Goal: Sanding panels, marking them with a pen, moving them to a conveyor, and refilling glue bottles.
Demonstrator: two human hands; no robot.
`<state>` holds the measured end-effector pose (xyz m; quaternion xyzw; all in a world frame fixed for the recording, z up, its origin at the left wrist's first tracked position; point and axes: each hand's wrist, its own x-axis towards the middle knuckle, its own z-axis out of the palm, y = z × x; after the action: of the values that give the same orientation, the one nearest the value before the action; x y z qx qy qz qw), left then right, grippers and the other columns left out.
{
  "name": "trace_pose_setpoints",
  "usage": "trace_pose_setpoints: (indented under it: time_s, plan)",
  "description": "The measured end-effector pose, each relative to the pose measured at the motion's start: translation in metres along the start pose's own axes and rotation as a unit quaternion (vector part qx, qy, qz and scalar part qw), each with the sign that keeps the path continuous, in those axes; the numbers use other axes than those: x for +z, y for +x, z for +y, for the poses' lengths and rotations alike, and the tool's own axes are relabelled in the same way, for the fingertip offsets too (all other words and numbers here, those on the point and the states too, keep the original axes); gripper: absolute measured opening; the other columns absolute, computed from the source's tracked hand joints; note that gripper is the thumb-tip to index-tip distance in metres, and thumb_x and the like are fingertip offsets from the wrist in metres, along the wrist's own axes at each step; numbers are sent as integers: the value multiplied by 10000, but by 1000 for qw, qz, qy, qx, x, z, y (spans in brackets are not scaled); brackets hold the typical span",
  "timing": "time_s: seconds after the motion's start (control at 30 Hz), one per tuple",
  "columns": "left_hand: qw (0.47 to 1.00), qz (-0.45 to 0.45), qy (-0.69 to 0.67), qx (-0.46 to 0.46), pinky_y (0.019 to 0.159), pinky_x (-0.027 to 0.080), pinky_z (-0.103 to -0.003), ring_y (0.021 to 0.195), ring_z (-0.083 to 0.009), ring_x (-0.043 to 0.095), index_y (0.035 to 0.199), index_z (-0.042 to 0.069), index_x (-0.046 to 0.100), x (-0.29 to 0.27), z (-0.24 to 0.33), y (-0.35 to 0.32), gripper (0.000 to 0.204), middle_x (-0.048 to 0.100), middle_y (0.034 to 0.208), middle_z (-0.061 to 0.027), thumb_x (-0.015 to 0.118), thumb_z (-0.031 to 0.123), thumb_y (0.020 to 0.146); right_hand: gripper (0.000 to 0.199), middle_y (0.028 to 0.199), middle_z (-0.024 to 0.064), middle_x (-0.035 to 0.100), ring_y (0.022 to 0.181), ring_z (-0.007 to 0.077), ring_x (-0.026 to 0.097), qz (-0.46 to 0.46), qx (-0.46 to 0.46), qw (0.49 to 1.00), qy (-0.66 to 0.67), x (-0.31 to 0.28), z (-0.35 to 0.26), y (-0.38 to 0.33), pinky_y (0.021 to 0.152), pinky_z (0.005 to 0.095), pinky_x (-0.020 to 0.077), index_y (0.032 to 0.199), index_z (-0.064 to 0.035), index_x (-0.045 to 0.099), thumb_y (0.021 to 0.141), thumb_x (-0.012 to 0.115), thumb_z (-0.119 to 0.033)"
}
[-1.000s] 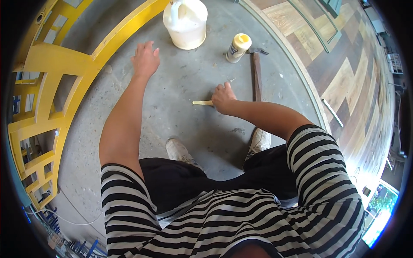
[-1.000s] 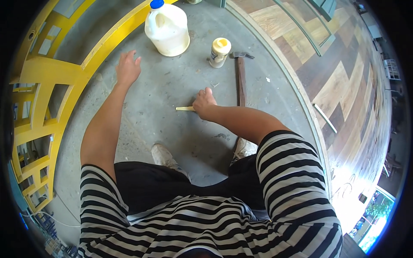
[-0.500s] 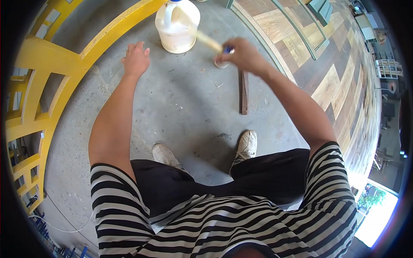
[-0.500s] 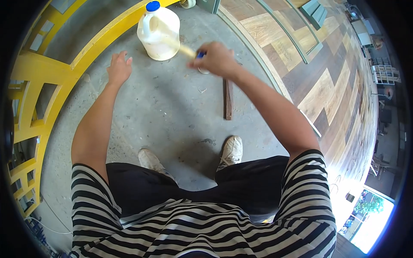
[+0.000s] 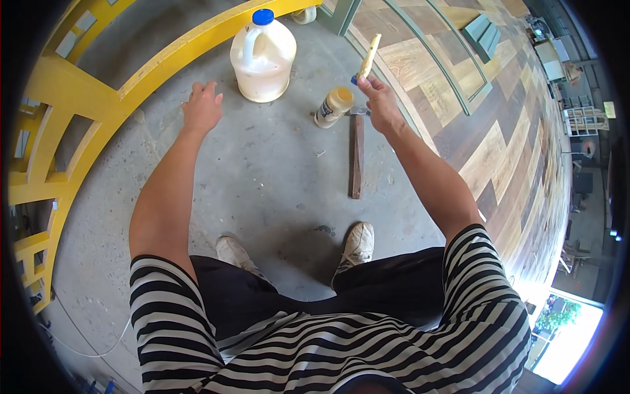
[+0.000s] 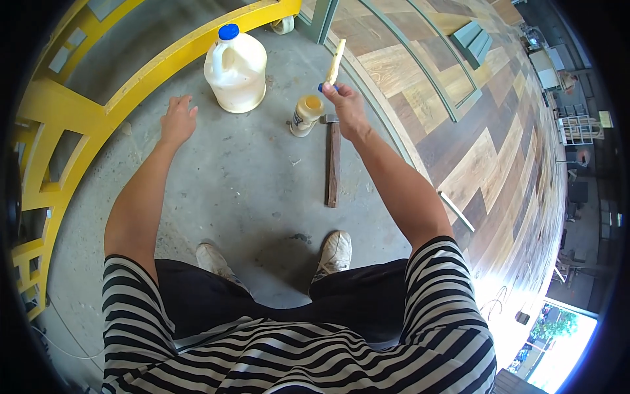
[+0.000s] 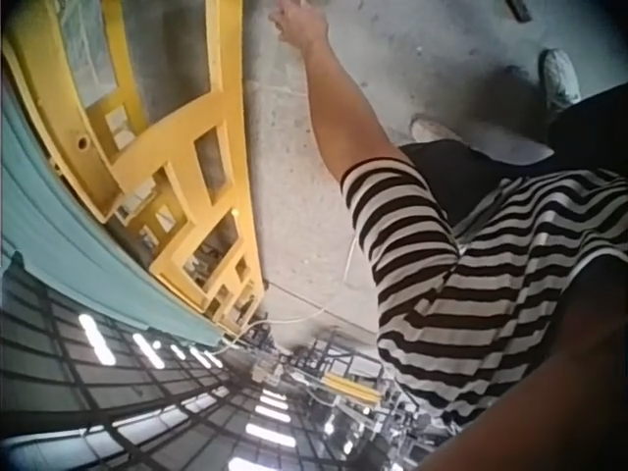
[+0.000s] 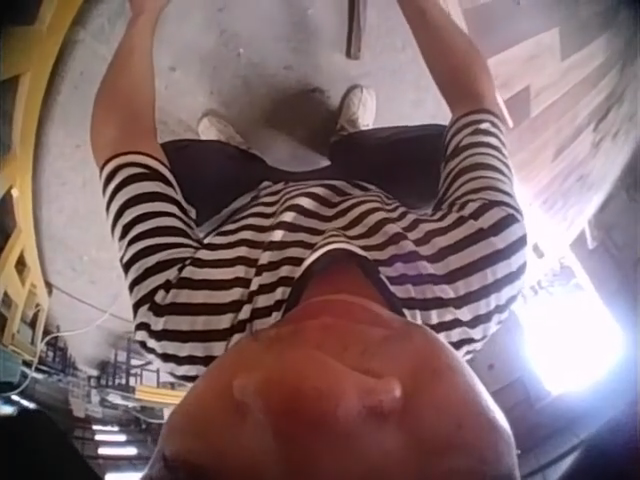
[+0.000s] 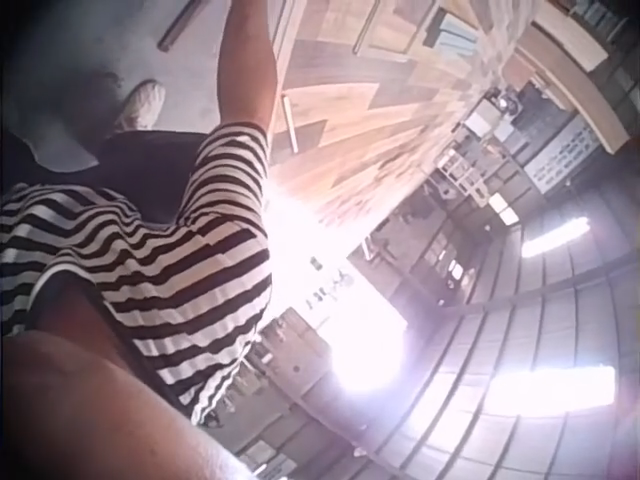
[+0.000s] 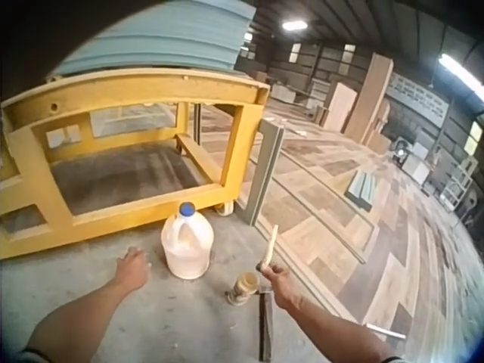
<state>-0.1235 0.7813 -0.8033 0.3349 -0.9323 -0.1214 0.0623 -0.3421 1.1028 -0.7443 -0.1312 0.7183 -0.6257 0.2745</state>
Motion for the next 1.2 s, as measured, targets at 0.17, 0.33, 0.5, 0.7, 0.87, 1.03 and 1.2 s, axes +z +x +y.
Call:
trace_pose_setpoints:
  time_s: [0.17,0.33,0.5,0.7,0.87,1.03,1.2]
  plan:
    - [1000,-22,-12,6,908,420,-530,1138,-314,548,1273,118,512,5,9,3,374,496,1231,-135,574,250,929,397,929,20,661,847,96,574,-11,-28,999,15,8,25,9,789,246,443,1117,-22,645,840,757,-283]
    - [999,-10,-11,42,841,481,-480,1063,-334,587,1217,103,544,10,15,1,333,540,1184,-142,581,238,916,499,1168,102,597,1040,180,571,11,-68,994,-82,12,48,7,909,306,450,1164,-14,622,800,783,-314]
    - [992,-117,-1,51,852,480,-490,1051,-352,600,1155,69,565,14,16,-7,296,599,1138,-181,568,252,922,470,1089,37,606,1022,129,548,16,-116,985,-124,2,62,6,918,289,444,1195,-29,604,822,771,-260]
    - [957,-267,45,105,837,499,-475,995,-380,619,991,21,633,26,31,-21,275,652,1041,-213,573,278,914,426,1092,81,604,1073,236,543,70,-226,920,-313,9,38,-14,936,357,432,1104,-96,672,764,792,-321]
    - [936,-290,-4,201,852,494,-472,1005,-383,612,1033,16,620,30,95,-23,314,646,1052,-215,589,299,901,446,994,54,575,982,234,517,73,-289,814,-498,-4,15,-13,857,380,329,1086,-168,701,739,758,-441]
    - [953,-187,-169,167,977,392,-518,1227,-339,482,1432,86,321,38,161,-32,815,481,1322,-174,712,423,801,360,891,53,559,939,252,507,35,-272,808,-521,8,5,-11,799,388,340,984,-150,705,714,760,-380]
    - [957,-158,-195,146,984,361,-544,1251,-343,442,1456,130,242,42,196,-33,973,456,1327,-141,800,417,712,340,895,62,561,929,260,512,12,-285,815,-504,2,11,-5,803,391,349,965,-139,689,727,762,-371]
